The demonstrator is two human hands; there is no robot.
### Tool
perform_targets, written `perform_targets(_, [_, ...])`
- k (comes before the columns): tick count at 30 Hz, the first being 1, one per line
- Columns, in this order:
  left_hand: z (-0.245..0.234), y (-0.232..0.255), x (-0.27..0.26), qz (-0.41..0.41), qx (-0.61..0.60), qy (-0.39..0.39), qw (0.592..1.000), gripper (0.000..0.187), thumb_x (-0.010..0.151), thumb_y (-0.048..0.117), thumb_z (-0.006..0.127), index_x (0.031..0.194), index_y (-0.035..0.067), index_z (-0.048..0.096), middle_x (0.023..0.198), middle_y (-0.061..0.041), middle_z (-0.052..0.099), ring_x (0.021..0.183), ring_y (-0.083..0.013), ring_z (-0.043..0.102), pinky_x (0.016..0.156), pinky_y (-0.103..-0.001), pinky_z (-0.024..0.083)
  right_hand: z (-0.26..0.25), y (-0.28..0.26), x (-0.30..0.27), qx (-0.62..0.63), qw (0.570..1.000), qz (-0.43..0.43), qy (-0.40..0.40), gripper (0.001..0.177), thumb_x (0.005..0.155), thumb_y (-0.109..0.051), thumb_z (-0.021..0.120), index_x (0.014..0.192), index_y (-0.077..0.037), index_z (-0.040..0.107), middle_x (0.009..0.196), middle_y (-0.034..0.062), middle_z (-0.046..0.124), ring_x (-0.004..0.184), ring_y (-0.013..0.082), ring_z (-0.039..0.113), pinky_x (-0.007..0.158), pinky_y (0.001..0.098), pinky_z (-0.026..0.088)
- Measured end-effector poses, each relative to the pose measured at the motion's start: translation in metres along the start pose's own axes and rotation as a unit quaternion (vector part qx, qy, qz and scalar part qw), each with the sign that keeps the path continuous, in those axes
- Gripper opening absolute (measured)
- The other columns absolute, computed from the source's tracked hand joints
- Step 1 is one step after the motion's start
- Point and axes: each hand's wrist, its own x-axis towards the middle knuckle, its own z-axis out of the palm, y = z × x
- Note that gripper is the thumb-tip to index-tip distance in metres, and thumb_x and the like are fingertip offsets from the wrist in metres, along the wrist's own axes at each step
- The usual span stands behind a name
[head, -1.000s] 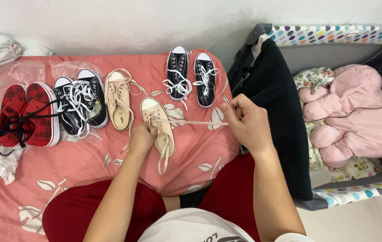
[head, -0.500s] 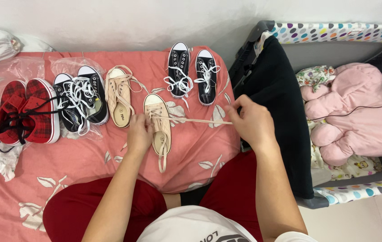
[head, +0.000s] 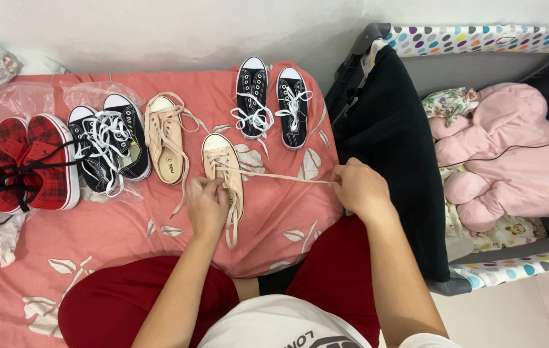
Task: The person unlaces a pair of black canvas shoes and then proceeds to re-lace a pair of beige canvas shoes. The person threads the laces through the eyelets and ties them into a bow.
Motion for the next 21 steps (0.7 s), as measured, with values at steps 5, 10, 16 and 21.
perform_targets(5, [0.002, 0.005, 0.000, -0.074, -0.014, -0.049, 0.996, 0.018, 0.091, 0.015, 0.069, 0.104, 0.009, 0.080, 0.093, -0.013, 0.065, 0.093, -0.0320, 0.063, 0.081, -0.043, 0.050, 0.044, -0.006, 0.033, -0.127, 0.990, -0.031, -0.044, 0.043, 0.078, -0.036, 0.078, 0.118, -0.022, 0.070, 0.119, 0.0052, 0.063, 0.117, 0.0291, 0.057, 0.093, 0.0533, 0.045])
perform_targets(10, [0.012, -0.004, -0.004, -0.164, -0.070, -0.094, 0.979, 0.025, 0.096, 0.019, 0.065, 0.115, 0.008, 0.077, 0.096, -0.017, 0.072, 0.082, -0.0341, 0.070, 0.074, -0.043, 0.054, 0.119, -0.059, 0.078, 0.136, 0.975, -0.178, -0.005, 0.033, 0.091, -0.039, 0.072, 0.112, -0.014, 0.074, 0.109, 0.0098, 0.072, 0.105, 0.0322, 0.067, 0.090, 0.0472, 0.052])
perform_targets(16, [0.020, -0.019, -0.013, -0.153, -0.192, -0.123, 0.962, 0.035, 0.089, 0.007, 0.065, 0.123, 0.003, 0.071, 0.097, -0.015, 0.076, 0.082, -0.0243, 0.074, 0.076, -0.034, 0.058, 0.199, -0.129, 0.141, 0.312, 0.929, -0.197, -0.014, 0.032, 0.088, -0.034, 0.073, 0.105, -0.007, 0.072, 0.100, 0.0105, 0.073, 0.092, 0.0255, 0.071, 0.079, 0.0396, 0.055])
perform_targets(21, [0.026, -0.028, -0.018, -0.174, -0.234, -0.138, 0.946, 0.039, 0.088, 0.004, 0.067, 0.127, 0.002, 0.069, 0.100, -0.012, 0.077, 0.082, -0.0187, 0.073, 0.075, -0.031, 0.058, 0.246, -0.135, 0.171, 0.371, 0.907, -0.175, -0.098, 0.037, 0.089, -0.038, 0.076, 0.093, -0.002, 0.071, 0.088, 0.0080, 0.072, 0.081, 0.0175, 0.065, 0.074, 0.0363, 0.053])
